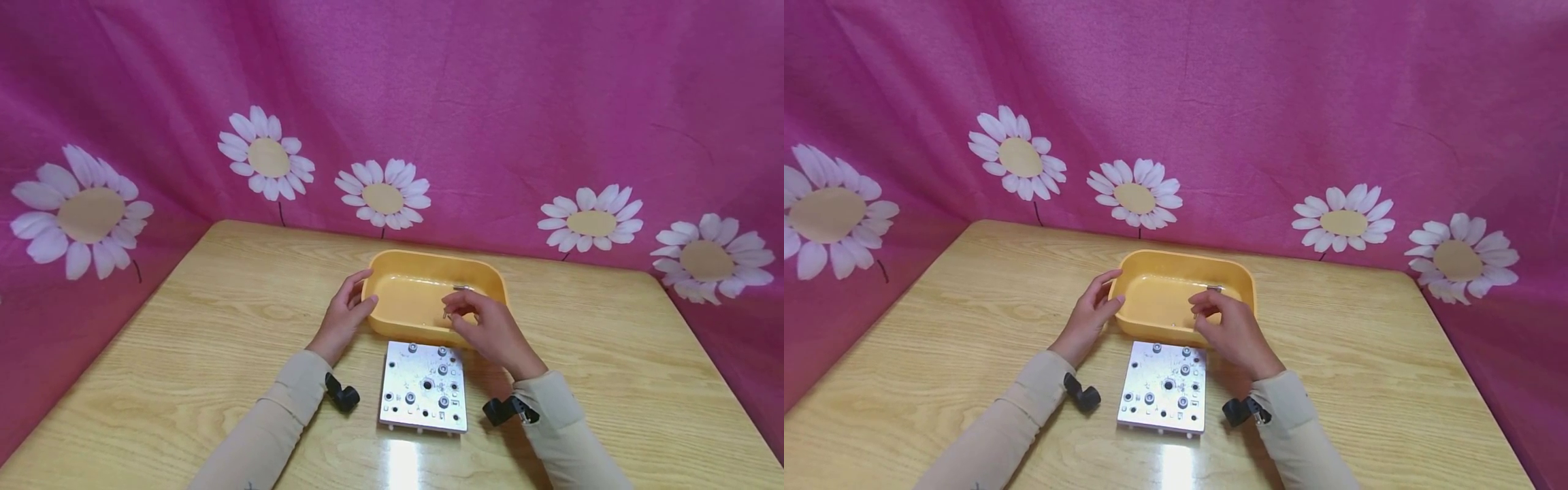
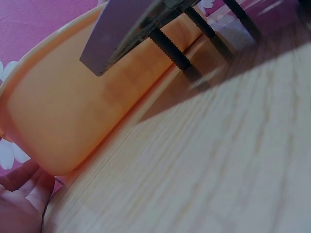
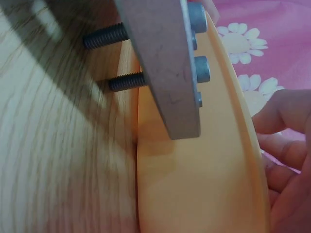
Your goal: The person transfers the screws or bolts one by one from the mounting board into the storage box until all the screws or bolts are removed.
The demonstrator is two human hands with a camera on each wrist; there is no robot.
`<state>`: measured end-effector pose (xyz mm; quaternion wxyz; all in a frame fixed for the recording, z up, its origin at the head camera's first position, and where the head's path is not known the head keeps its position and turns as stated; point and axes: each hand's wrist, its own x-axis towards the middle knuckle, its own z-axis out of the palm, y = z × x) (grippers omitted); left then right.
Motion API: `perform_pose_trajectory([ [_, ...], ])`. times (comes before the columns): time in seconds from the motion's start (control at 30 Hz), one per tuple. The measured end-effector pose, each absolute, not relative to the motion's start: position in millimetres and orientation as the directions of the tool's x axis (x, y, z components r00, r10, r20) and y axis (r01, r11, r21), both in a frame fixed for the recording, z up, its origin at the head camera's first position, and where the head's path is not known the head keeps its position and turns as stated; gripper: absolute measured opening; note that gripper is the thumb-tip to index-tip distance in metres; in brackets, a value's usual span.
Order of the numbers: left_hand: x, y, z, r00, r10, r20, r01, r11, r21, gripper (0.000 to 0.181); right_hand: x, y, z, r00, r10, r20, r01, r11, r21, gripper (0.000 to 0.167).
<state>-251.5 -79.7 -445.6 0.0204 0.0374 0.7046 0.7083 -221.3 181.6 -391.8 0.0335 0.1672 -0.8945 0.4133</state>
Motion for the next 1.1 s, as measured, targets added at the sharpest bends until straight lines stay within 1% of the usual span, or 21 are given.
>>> perform_pose_trajectory([
  [0.1,-251.2,-79.6,-445.3,-0.997,0.068,0.033,0.032,-0.009,0.999,0.046,-221.4,183.2,-389.4,-0.942,-0.261,0.211,-0.326,0.563,-0.759,0.020],
  [0.2,-250.8,-78.8,-445.1,-0.997,0.064,0.045,0.044,-0.015,0.999,0.047,-220.8,187.4,-384.9,-0.943,-0.257,0.212,-0.321,0.535,-0.781,0.019],
  [0.3,-250.5,-77.4,-445.3,-0.996,0.073,0.054,0.052,-0.024,0.998,0.048,-219.5,193.1,-379.4,-0.945,-0.245,0.215,-0.319,0.568,-0.758,0.021],
  [0.4,-251.0,-76.4,-446.0,-0.994,0.086,0.062,0.059,-0.032,0.998,0.049,-216.5,199.4,-373.0,-0.949,-0.231,0.214,-0.314,0.647,-0.695,0.024],
  [0.5,-252.0,-75.5,-446.2,-0.993,0.096,0.066,0.062,-0.038,0.997,0.050,-210.7,207.3,-363.0,-0.955,-0.231,0.185,-0.295,0.729,-0.618,0.033],
  [0.57,-252.5,-75.1,-446.2,-0.993,0.099,0.067,0.063,-0.042,0.997,0.050,-206.2,212.4,-354.1,-0.961,-0.245,0.132,-0.275,0.773,-0.572,0.043],
  [0.63,-252.7,-75.0,-446.0,-0.993,0.096,0.066,0.062,-0.039,0.997,0.050,-201.6,217.2,-345.0,-0.963,-0.259,0.070,-0.255,0.804,-0.536,0.054],
  [0.73,-252.7,-74.9,-445.7,-0.995,0.082,0.056,0.054,-0.023,0.998,0.048,-196.0,223.3,-334.0,-0.961,-0.276,0.015,-0.246,0.831,-0.498,0.067],
  [0.9,-252.3,-75.9,-444.9,-0.997,0.066,0.042,0.043,0.009,0.999,0.048,-190.6,227.2,-325.6,-0.969,-0.243,0.048,-0.240,0.868,-0.435,0.077],
  [1.1,-252.4,-76.5,-445.0,-0.997,0.068,0.040,0.039,-0.015,0.999,0.050,-186.2,224.7,-321.0,-0.982,-0.175,0.064,-0.186,0.906,-0.381,0.088],
])
